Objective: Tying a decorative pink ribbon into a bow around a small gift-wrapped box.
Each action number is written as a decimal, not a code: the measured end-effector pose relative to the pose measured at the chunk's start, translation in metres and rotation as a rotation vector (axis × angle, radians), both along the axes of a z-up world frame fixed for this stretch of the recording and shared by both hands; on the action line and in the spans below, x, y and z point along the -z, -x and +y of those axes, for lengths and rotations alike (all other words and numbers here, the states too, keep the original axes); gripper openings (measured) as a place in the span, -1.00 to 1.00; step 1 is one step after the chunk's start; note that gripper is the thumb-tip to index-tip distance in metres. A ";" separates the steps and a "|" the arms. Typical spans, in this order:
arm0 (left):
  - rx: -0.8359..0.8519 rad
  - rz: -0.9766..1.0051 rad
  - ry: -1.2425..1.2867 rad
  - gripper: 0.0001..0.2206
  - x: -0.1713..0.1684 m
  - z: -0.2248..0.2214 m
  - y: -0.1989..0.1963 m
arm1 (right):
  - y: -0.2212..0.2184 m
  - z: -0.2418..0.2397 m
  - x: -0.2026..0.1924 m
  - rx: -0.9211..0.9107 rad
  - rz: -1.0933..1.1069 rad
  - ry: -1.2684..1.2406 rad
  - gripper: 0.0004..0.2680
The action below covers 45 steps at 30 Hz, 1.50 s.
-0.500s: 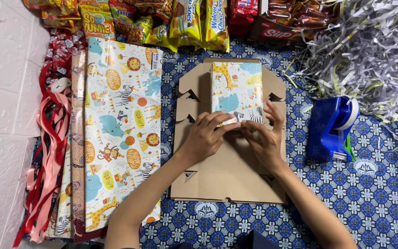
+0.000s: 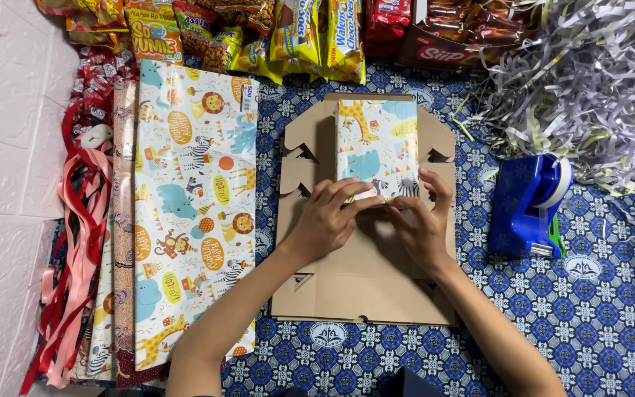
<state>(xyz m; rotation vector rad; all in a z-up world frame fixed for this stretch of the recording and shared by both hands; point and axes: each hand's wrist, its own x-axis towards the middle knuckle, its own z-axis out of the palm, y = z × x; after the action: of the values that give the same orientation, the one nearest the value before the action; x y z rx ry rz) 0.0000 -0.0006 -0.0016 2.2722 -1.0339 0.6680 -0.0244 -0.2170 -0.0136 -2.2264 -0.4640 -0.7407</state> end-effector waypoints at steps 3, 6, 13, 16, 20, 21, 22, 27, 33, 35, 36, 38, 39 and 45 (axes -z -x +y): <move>0.005 0.014 0.018 -0.53 0.001 -0.001 0.000 | 0.002 0.006 -0.016 0.019 0.049 0.003 -0.79; 0.009 0.032 0.046 -0.53 0.001 0.000 0.001 | 0.001 0.005 -0.011 0.033 0.062 0.014 -0.78; 0.023 0.081 0.101 -0.55 0.005 0.001 0.000 | 0.003 0.005 -0.015 0.015 0.126 -0.047 -0.75; 0.064 0.140 0.163 -0.59 0.013 0.004 -0.004 | 0.001 -0.004 -0.013 -0.092 0.285 -0.202 -0.61; 0.003 0.460 0.470 -0.59 0.001 0.006 -0.005 | -0.003 -0.005 -0.022 -0.077 0.489 -0.510 -0.54; -0.035 0.609 0.526 -0.59 -0.009 0.006 -0.002 | -0.003 -0.002 -0.029 -0.031 0.585 -0.499 -0.52; -0.034 0.607 0.525 -0.59 -0.011 0.007 -0.001 | -0.002 0.003 -0.044 -0.031 0.582 -0.500 -0.52; 0.169 1.035 0.701 -0.49 -0.028 0.010 0.003 | 0.009 0.012 -0.086 -0.136 0.622 -0.486 -0.53; 0.305 1.219 0.571 -0.37 -0.063 0.000 0.015 | 0.030 0.004 -0.077 -0.089 0.240 -0.276 -0.46; 0.266 1.268 0.499 -0.38 0.055 0.004 -0.004 | 0.029 0.009 -0.084 -0.085 0.139 -0.124 -0.45; 0.226 1.316 0.426 -0.37 0.111 0.012 -0.004 | 0.028 0.012 -0.087 -0.081 0.037 0.027 -0.44; 0.131 1.405 0.576 -0.21 0.038 0.010 0.001 | 0.030 0.020 -0.076 -0.097 0.019 0.189 -0.42; 0.033 1.488 0.726 -0.04 0.001 0.009 0.004 | 0.031 0.024 -0.070 -0.111 -0.001 0.352 -0.41; -0.126 1.269 0.521 -0.32 -0.073 0.021 0.000 | 0.023 0.022 -0.064 0.017 0.173 0.109 -0.69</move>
<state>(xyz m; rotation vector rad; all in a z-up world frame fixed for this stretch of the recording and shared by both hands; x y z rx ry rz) 0.0004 0.0208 0.0714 1.7299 -0.0613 -0.4465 -0.0479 -0.1954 0.0504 -2.3747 -0.4089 -0.5364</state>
